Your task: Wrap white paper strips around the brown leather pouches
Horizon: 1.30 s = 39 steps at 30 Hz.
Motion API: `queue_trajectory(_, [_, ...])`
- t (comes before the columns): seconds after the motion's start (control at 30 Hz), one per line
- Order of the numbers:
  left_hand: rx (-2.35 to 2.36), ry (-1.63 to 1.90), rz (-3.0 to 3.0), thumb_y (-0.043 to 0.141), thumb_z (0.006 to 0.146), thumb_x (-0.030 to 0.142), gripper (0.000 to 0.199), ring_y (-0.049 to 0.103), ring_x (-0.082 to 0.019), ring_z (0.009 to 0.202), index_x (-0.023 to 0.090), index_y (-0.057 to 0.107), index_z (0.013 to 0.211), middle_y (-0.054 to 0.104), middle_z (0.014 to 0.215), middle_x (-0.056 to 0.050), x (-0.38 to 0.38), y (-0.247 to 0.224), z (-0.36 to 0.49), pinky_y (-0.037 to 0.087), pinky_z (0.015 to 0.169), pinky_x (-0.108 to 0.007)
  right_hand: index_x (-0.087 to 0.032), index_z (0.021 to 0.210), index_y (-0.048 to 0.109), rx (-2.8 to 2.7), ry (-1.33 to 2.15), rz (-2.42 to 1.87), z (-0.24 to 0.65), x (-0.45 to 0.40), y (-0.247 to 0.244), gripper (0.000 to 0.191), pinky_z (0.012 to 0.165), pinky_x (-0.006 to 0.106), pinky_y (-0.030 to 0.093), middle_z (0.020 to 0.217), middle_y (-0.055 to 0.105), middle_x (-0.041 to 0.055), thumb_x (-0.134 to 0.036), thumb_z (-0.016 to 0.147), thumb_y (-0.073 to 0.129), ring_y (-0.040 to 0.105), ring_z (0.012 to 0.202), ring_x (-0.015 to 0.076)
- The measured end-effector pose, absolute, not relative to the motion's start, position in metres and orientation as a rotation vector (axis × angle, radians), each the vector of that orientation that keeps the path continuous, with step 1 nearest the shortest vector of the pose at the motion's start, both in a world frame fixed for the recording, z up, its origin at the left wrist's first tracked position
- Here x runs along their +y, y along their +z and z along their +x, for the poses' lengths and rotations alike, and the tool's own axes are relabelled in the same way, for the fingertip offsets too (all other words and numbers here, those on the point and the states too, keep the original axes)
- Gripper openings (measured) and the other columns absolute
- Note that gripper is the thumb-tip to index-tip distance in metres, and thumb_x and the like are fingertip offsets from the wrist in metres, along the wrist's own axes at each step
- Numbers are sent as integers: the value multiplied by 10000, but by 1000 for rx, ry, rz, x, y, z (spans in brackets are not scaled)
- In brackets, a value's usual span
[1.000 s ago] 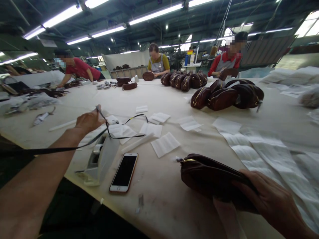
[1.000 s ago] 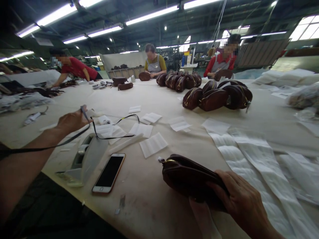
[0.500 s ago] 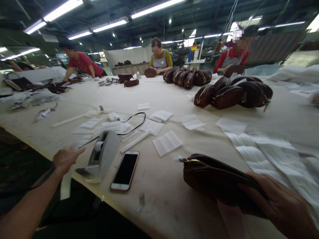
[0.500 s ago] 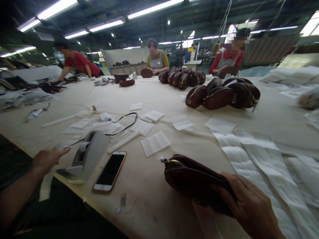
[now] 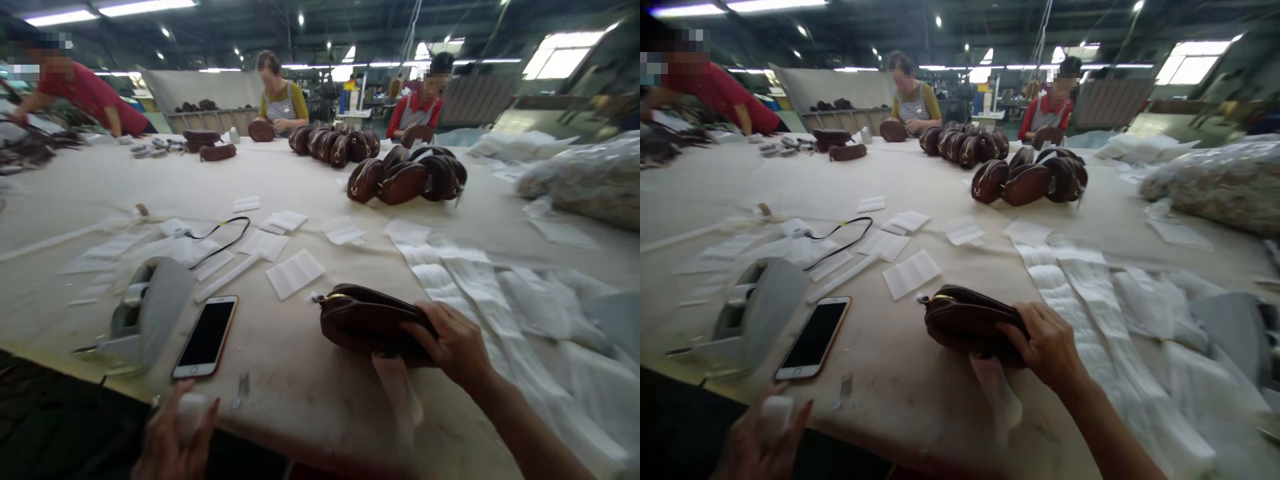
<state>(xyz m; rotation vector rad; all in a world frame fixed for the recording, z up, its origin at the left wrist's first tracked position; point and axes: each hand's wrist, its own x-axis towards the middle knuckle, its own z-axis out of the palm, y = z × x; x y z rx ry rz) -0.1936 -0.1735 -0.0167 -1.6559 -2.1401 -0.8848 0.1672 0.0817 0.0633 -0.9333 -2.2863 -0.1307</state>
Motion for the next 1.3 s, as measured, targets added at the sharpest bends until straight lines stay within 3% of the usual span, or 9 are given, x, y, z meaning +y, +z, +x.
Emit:
queue_trajectory(0.2, [-1959, -1130, -2096, 500, 894, 408, 602, 673, -204, 941, 276, 293, 1444, 659, 1157, -25, -71, 54, -87, 571, 764, -275, -162, 914, 560, -2302, -120, -977, 161, 77, 71, 320, 673, 286, 451, 763, 632, 54, -447, 956, 420, 600, 735, 195])
queue_trajectory(0.27, [-1727, -1203, -2302, 334, 949, 308, 518, 609, -215, 1088, 191, 276, 1451, 580, 1277, -86, -36, 89, -67, 521, 883, -300, -162, 896, 561, -2308, -114, -982, 160, 76, 73, 336, 663, 294, 453, 762, 630, 59, -453, 958, 405, 596, 721, 199])
queue_trajectory(0.33, [-1521, -1153, -2444, 306, 946, 240, 489, 626, -200, 1000, 138, 312, 1425, 619, 1154, -113, -2, 118, -52, 519, 841, -295, -165, 882, 563, -2317, -93, -990, 160, 75, 73, 332, 656, 305, 460, 761, 629, 62, -452, 954, 411, 595, 716, 204])
queue_trajectory(0.47, [-1326, -844, -2611, 373, 932, 233, 362, 609, -184, 764, 142, 533, 1243, 636, 861, -58, 55, 144, -39, 500, 690, -285, -172, 1002, 533, -2220, 23, -1005, 163, 76, 66, 322, 677, 335, 499, 823, 640, 67, -475, 899, 511, 615, 755, 215])
queue_trajectory(0.67, [-1161, -657, -2841, 496, 879, 166, 130, 566, -154, 732, 159, 614, 825, 636, 786, -24, 86, 129, -29, 441, 706, -268, -220, 1333, 308, -1860, 341, -918, 169, 78, 57, 753, 712, 345, 554, 1123, 555, 105, -495, 751, 699, 618, 833, 190])
queue_trajectory(0.8, [-1125, -673, -2963, 484, 898, 170, 161, 552, -134, 746, 161, 614, 803, 616, 788, -15, 85, 122, -14, 434, 708, -238, -213, 1217, 459, -1919, 325, -737, 172, 75, 64, 358, 846, 369, 520, 1131, 541, 107, -293, 883, 559, 570, 1018, 211])
queue_trajectory(0.93, [-1043, -560, -2961, 493, 910, 189, 154, 542, -138, 727, 170, 633, 848, 598, 791, -11, 83, 125, -12, 436, 687, -248, -207, 971, 546, -1877, 356, -775, 172, 73, 68, 83, 819, 306, 507, 978, 586, 60, -188, 924, 481, 587, 933, 161])
queue_trajectory(1.13, [-1020, -714, -2563, 517, 911, 363, 290, 584, -239, 892, 134, 614, 1061, 647, 992, -99, 65, 113, -46, 469, 750, -370, -208, 882, 509, -1878, 391, -863, 175, 75, 68, 65, 789, 276, 500, 934, 605, 38, -204, 939, 479, 600, 875, 135])
queue_trajectory(1.3, [-998, -753, -2366, 552, 899, 260, 312, 591, -296, 1050, 82, 577, 1154, 639, 1146, -164, 52, 93, -54, 464, 879, -430, -207, 905, 483, -1977, 388, -859, 183, 76, 68, 46, 815, 286, 506, 992, 601, 59, -208, 948, 465, 602, 918, 142])
